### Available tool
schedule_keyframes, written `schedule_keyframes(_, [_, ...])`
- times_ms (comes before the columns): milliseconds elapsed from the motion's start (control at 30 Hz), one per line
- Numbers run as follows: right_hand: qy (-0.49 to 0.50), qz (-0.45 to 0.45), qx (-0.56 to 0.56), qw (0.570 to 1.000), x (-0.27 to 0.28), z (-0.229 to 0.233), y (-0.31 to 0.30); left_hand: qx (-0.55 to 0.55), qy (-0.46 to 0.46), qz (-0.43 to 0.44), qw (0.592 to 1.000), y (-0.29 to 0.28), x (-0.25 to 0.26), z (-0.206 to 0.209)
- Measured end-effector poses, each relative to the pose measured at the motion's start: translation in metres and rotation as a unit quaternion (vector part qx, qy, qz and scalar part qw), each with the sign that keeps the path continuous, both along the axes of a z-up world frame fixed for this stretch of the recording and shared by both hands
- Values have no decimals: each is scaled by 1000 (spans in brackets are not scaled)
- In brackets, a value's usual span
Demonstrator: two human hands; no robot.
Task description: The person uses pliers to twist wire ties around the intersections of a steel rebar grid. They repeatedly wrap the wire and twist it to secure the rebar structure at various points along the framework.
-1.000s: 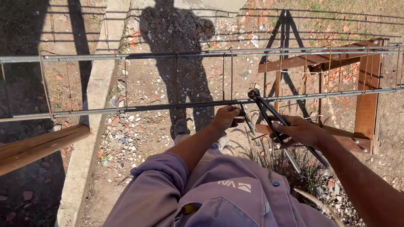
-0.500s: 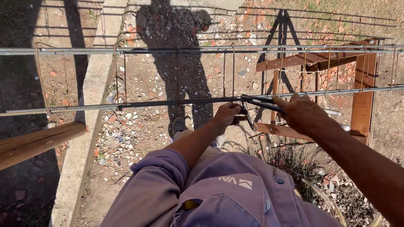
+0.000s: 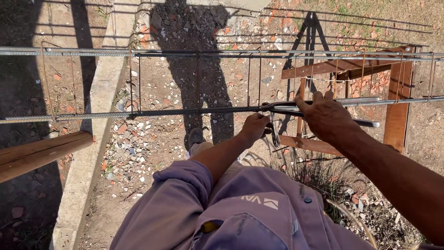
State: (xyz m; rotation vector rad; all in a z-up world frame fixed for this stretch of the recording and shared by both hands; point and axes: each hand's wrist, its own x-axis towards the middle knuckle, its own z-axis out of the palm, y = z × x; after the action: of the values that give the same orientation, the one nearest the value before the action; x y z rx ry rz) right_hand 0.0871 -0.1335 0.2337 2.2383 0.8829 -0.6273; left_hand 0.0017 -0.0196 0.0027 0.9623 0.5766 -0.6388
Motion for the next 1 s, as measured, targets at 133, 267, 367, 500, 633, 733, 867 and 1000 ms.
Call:
schedule_keyframes(133, [-4,2,-4,1000,-2,-11,-7,9,-18,-9,1000,-11,6,-16])
schedule_keyframes(267, [-37,29,18,999,-5,-33,-21,2,-14,-16,1000,9,2,20])
schedule_keyframes(367, [-52,28,36,998,-12,-33,-17,-10,-9,-15,1000,5,4,12])
schedule_keyframes(500, [-62,48,27,997,-12,-27,-14,-30,-7,-14,999,8,4,16])
schedule_keyframes(633, [-62,56,16,996,-11,-29,-16,-40,-7,-19,999,12,3,20])
schedule_keyframes(733, [-71,75,8,995,-9,-23,-11,-49,-10,-22,999,19,5,31])
schedule_keyframes(867, [-103,147,3,984,-5,-21,-9,-56,-7,-27,998,24,6,40])
schedule_keyframes(1000, [-115,147,23,982,-3,-34,-34,-67,5,-16,998,24,6,37])
